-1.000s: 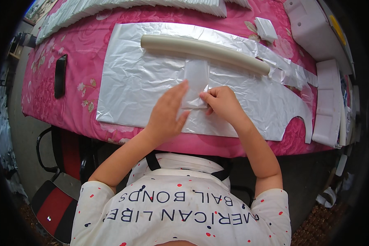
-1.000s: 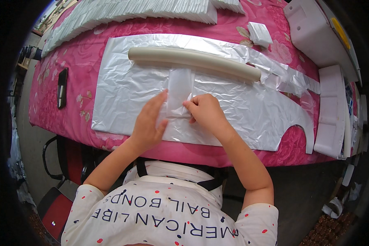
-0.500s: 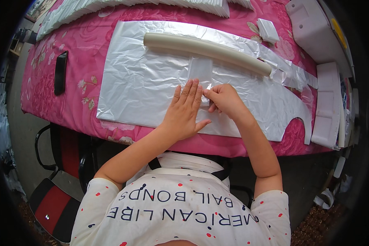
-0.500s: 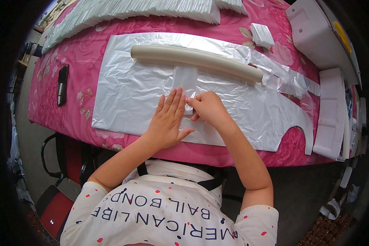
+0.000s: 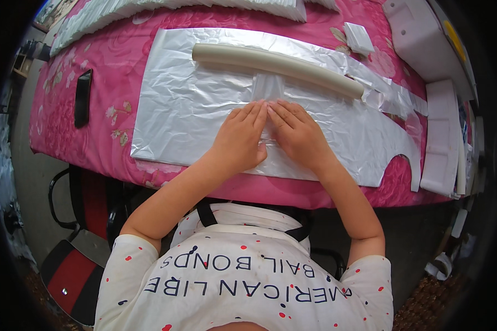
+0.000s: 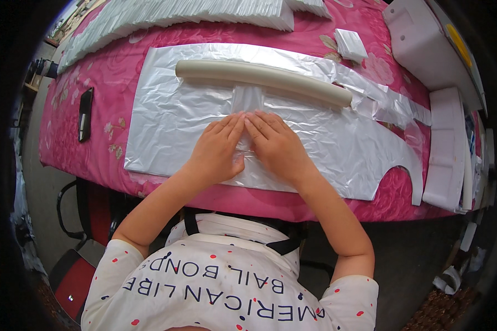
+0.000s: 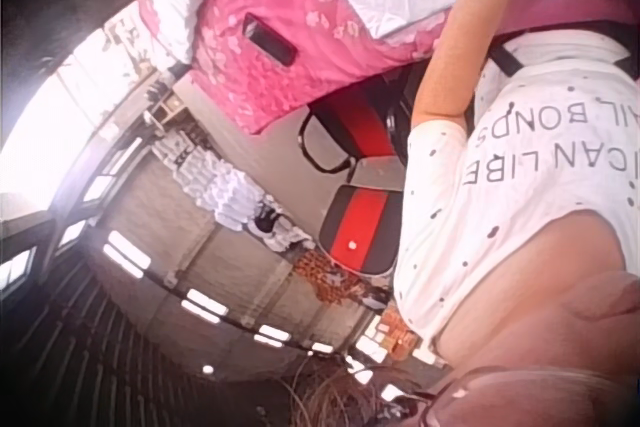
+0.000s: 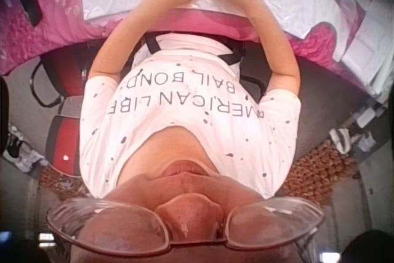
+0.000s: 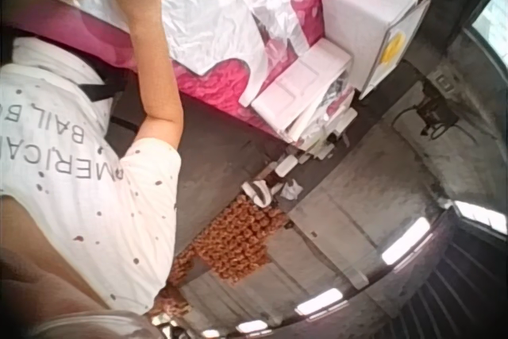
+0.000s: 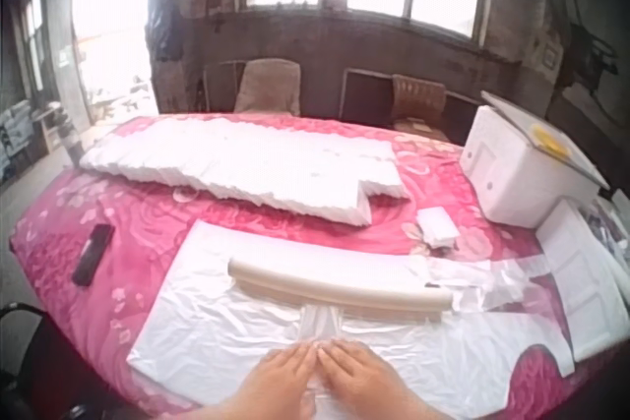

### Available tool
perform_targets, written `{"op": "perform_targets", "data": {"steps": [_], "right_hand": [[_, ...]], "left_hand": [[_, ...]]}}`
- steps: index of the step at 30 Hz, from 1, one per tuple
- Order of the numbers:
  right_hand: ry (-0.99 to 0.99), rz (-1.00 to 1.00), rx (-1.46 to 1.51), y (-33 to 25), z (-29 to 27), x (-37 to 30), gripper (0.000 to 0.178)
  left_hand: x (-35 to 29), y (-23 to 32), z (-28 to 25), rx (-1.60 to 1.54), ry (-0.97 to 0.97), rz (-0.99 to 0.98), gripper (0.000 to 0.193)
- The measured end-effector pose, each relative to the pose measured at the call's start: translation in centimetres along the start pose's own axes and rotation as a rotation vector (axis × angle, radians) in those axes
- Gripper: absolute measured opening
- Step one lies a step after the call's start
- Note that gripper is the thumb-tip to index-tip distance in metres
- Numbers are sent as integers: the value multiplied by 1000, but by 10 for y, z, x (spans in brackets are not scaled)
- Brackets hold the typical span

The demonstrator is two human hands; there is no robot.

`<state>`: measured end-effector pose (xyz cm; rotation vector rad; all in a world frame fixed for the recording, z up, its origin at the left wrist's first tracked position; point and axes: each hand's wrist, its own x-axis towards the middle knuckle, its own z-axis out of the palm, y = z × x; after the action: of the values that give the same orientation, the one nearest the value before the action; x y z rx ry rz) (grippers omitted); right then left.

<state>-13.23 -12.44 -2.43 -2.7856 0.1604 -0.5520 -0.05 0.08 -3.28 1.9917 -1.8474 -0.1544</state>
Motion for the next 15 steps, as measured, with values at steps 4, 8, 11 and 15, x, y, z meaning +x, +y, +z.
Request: {"op": "perform_targets", "data": {"steps": [4, 8, 11, 15], "right_hand": [[-57, -50, 64, 16, -2, 5, 46], [-79, -13, 111, 24, -1, 7, 40], [-1, -30, 129, 26, 5, 4, 34], [72, -104, 126, 9, 9, -12, 29]], "left_hand": [[2, -5, 3, 79, -1, 30, 62], [5, -15, 11, 122, 78, 102, 52], [0, -18, 3, 17, 69, 131, 48], [-34, -10, -7, -153, 13, 217, 48]]}}
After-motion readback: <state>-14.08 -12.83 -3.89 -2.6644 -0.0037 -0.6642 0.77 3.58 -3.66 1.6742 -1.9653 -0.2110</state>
